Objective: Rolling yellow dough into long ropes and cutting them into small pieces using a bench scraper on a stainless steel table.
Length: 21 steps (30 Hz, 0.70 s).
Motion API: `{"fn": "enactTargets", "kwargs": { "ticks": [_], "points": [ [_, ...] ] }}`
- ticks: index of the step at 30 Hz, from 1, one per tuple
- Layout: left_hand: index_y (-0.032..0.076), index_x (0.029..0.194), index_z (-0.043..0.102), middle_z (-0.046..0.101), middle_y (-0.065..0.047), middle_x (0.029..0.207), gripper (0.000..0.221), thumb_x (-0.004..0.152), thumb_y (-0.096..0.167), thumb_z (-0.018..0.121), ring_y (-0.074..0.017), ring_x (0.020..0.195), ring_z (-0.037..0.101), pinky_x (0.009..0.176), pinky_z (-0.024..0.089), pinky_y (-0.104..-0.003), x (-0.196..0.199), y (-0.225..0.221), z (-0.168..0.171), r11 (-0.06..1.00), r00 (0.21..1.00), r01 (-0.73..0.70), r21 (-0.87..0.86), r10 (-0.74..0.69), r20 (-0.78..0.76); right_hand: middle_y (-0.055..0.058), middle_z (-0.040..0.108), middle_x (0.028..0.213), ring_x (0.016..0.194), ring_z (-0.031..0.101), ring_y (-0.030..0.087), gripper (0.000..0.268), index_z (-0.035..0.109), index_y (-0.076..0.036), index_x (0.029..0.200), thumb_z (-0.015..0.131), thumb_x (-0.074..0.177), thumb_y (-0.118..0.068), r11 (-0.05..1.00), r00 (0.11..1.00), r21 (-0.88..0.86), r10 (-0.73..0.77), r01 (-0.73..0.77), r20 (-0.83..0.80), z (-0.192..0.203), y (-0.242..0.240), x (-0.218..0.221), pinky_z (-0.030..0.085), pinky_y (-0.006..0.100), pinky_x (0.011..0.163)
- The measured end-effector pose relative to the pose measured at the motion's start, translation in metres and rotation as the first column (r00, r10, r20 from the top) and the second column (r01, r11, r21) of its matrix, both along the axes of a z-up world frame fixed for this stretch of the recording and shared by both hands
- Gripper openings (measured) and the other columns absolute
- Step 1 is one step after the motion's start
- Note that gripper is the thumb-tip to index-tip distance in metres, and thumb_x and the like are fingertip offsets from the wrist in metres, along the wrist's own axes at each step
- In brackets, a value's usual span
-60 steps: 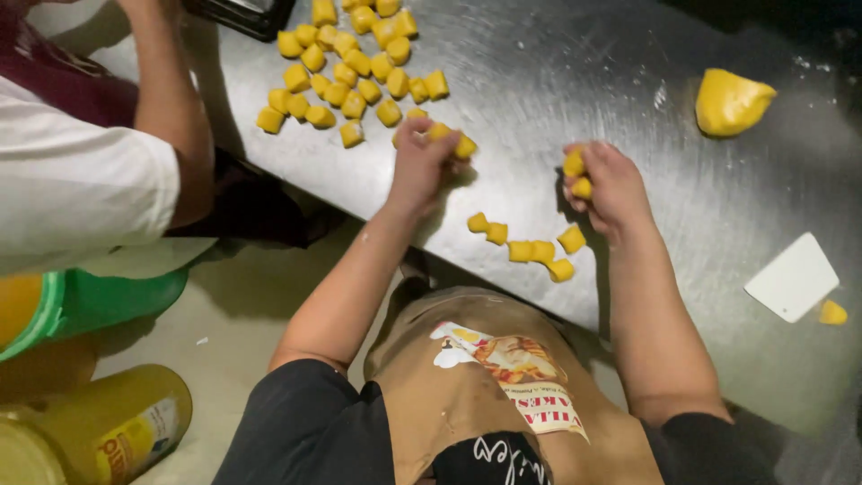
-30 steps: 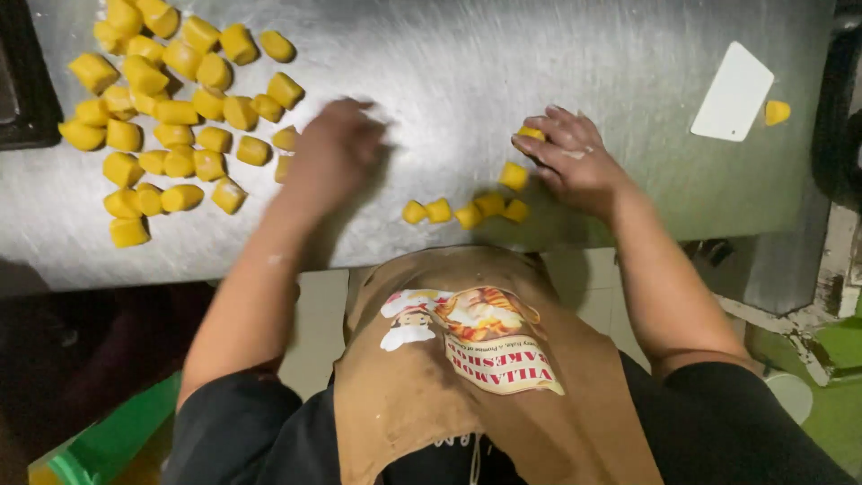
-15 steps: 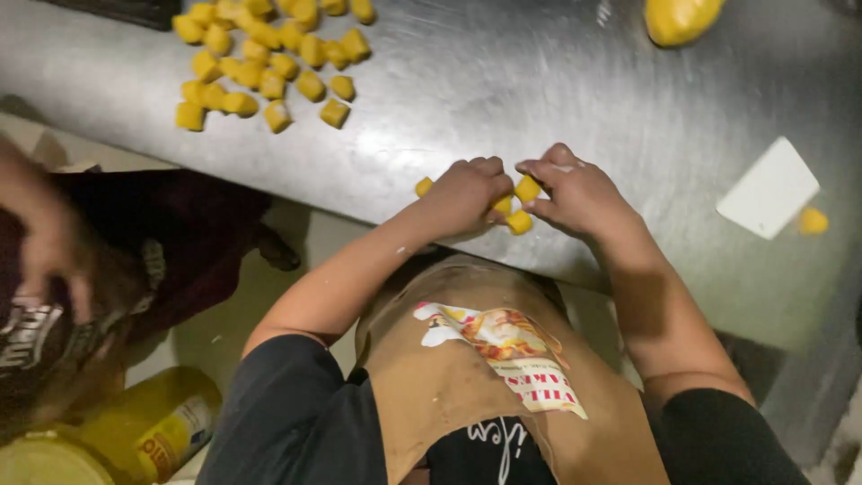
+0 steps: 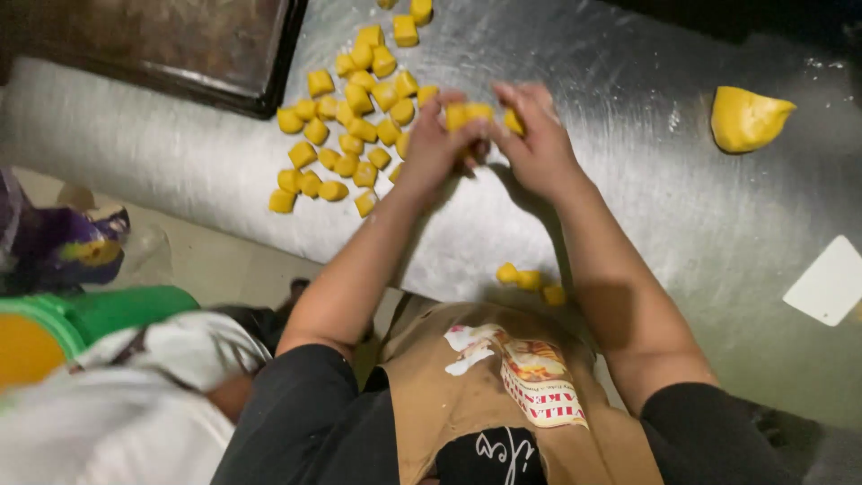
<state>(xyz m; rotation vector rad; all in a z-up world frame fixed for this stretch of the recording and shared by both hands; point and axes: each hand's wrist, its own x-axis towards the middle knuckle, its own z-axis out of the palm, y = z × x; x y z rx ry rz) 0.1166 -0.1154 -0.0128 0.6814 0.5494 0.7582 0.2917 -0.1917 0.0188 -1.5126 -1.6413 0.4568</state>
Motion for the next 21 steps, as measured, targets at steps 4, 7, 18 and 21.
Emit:
{"fn": "enactTargets", "kwargs": {
  "ticks": [4,7,18,21],
  "points": [
    [0.012,0.117,0.068,0.07,-0.007,0.116,0.041,0.082,0.016,0.088,-0.0236,0.108,0.065,0.097,0.05,-0.034,-0.02,0.127,-0.012,0.496,0.806,0.214,0.842,0.397,-0.438,0.02,0.038,0.16,0.152,0.031,0.032,0.055,0.039,-0.011,0.156,0.059,0.106,-0.022,0.979,0.998,-0.196,0.037,-0.045,-0.048,0.021,0.06,-0.021,0.023,0.043,0.124],
    [0.008,0.112,0.072,0.072,-0.011,0.114,0.03,0.085,0.007,0.084,-0.028,0.103,0.066,0.095,0.05,-0.038,-0.021,0.166,-0.006,0.296,0.781,0.38,0.876,0.405,-0.475,0.016,0.035,0.166,0.154,0.028,0.033,0.055,0.035,-0.014,0.159,0.052,0.107,-0.015,0.948,0.999,-0.317,-0.007,-0.01,-0.052,0.056,0.027,-0.019,0.021,0.049,0.125],
    [-0.001,0.096,0.059,0.064,-0.023,0.104,0.024,0.074,0.005,0.054,-0.0415,0.095,0.056,0.078,0.048,-0.052,-0.007,-0.05,0.014,0.101,0.856,0.506,0.856,0.059,-0.513,0.012,0.062,0.132,0.115,0.063,0.03,0.044,0.07,-0.013,0.131,0.071,0.091,-0.03,0.653,0.989,-0.747,-0.022,0.123,0.143,-0.005,-0.271,0.043,0.052,0.042,0.092],
    [0.008,0.128,0.066,0.068,-0.017,0.095,0.065,0.076,0.046,0.072,-0.0393,0.095,0.066,0.071,0.059,-0.058,0.002,-0.125,-0.003,-0.207,0.474,0.866,0.455,0.052,-0.879,0.009,0.067,0.125,0.112,0.069,0.037,0.055,0.075,-0.016,0.123,0.085,0.072,-0.035,0.813,0.937,-0.522,-0.078,0.257,0.34,-0.038,-0.293,0.029,0.056,0.048,0.094]
  ]
}}
